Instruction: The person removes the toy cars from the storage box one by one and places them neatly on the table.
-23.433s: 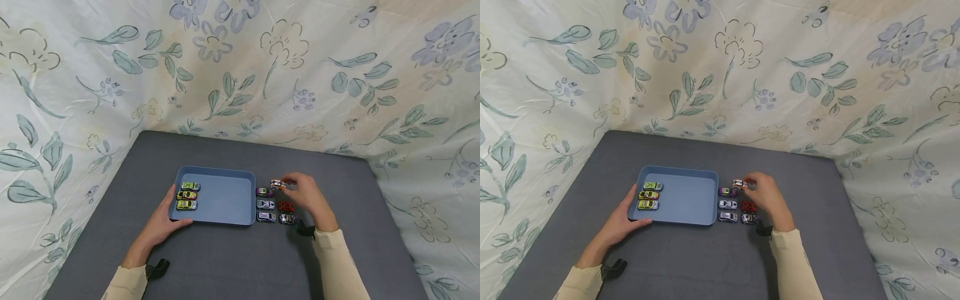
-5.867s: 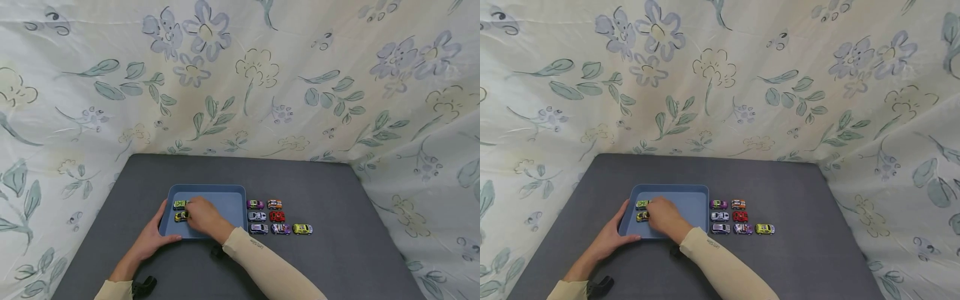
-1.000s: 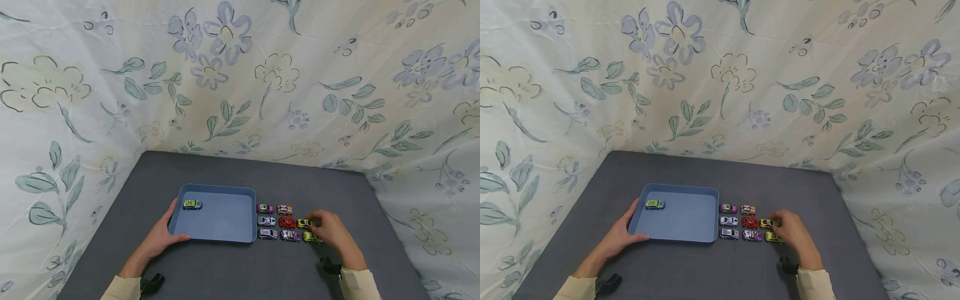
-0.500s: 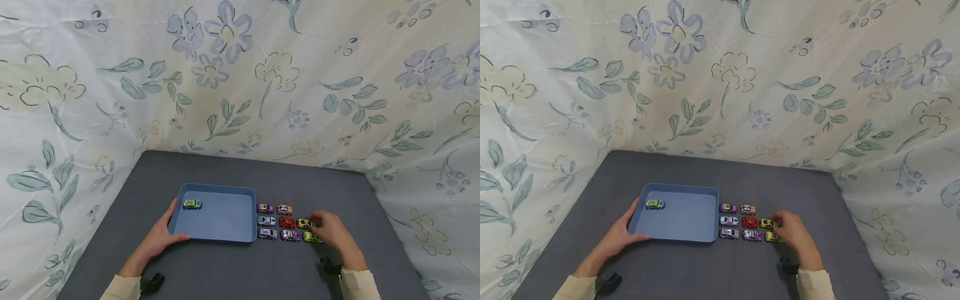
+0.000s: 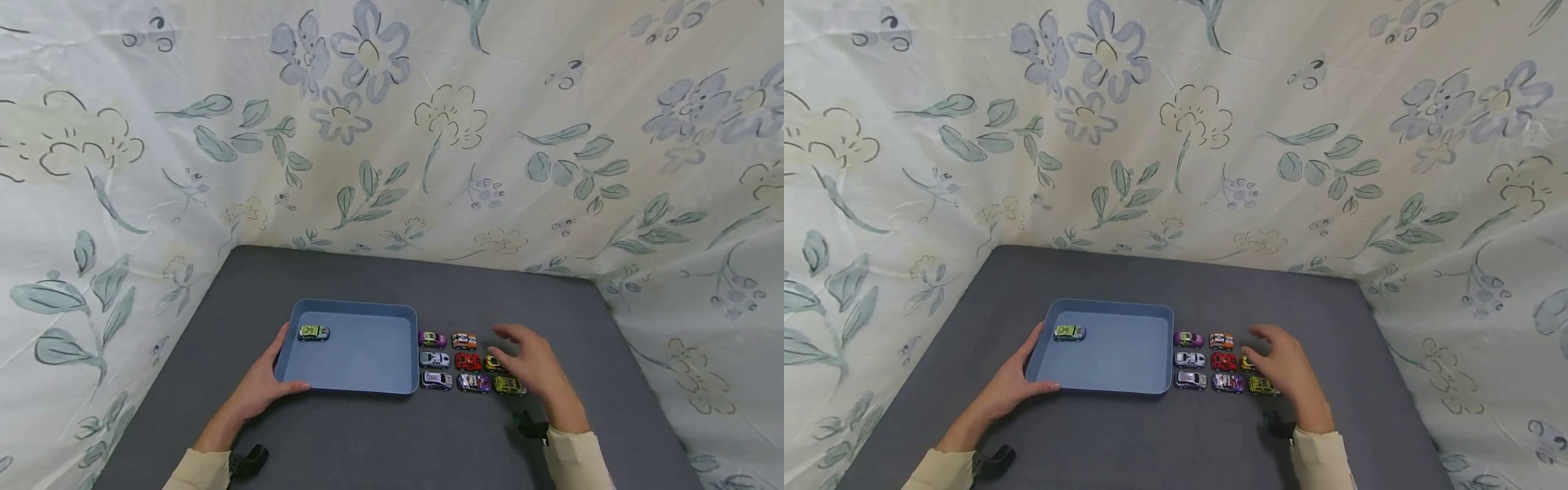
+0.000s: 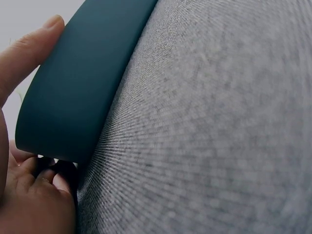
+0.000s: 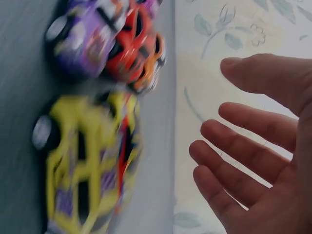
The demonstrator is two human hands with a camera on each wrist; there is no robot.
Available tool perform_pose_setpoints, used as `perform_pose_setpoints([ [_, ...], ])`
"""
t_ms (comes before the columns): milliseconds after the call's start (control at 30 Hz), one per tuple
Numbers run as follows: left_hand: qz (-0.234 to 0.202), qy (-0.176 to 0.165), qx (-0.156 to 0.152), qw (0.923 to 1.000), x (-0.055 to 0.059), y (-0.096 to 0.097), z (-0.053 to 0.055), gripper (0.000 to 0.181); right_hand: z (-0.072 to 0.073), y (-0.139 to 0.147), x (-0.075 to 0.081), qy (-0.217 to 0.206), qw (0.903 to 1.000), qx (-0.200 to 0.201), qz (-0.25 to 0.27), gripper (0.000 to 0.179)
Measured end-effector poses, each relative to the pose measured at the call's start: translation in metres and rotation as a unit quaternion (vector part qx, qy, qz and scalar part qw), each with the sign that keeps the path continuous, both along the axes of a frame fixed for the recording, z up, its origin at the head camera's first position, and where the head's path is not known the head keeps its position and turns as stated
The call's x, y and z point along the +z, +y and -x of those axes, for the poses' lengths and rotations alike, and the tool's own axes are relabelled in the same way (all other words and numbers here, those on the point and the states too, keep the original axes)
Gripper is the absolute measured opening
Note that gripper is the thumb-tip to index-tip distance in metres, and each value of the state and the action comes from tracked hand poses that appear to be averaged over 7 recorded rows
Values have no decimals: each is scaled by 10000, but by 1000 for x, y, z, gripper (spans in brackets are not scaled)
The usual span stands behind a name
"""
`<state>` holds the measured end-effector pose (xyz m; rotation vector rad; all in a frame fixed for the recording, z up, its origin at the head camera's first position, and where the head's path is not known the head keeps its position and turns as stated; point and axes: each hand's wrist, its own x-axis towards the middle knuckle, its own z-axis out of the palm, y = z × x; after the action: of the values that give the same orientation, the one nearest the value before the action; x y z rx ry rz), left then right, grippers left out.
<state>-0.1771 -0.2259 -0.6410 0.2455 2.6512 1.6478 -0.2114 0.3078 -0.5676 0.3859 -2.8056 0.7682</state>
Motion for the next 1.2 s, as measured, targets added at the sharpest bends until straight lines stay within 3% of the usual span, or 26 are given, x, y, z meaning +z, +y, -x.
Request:
perform_pose_setpoints([
  [333, 105, -37, 10, 9999, 3, 1, -2, 134, 9, -42, 17, 173, 9992, 324, 183, 53],
  [833, 42, 60, -3, 10000, 5, 2, -3, 133, 16, -110, 40, -83, 9949, 946, 352, 56],
  [1200, 91, 192, -31, 9998, 3, -1, -5, 132, 25, -154, 40, -6, 9910, 1286, 378, 51],
])
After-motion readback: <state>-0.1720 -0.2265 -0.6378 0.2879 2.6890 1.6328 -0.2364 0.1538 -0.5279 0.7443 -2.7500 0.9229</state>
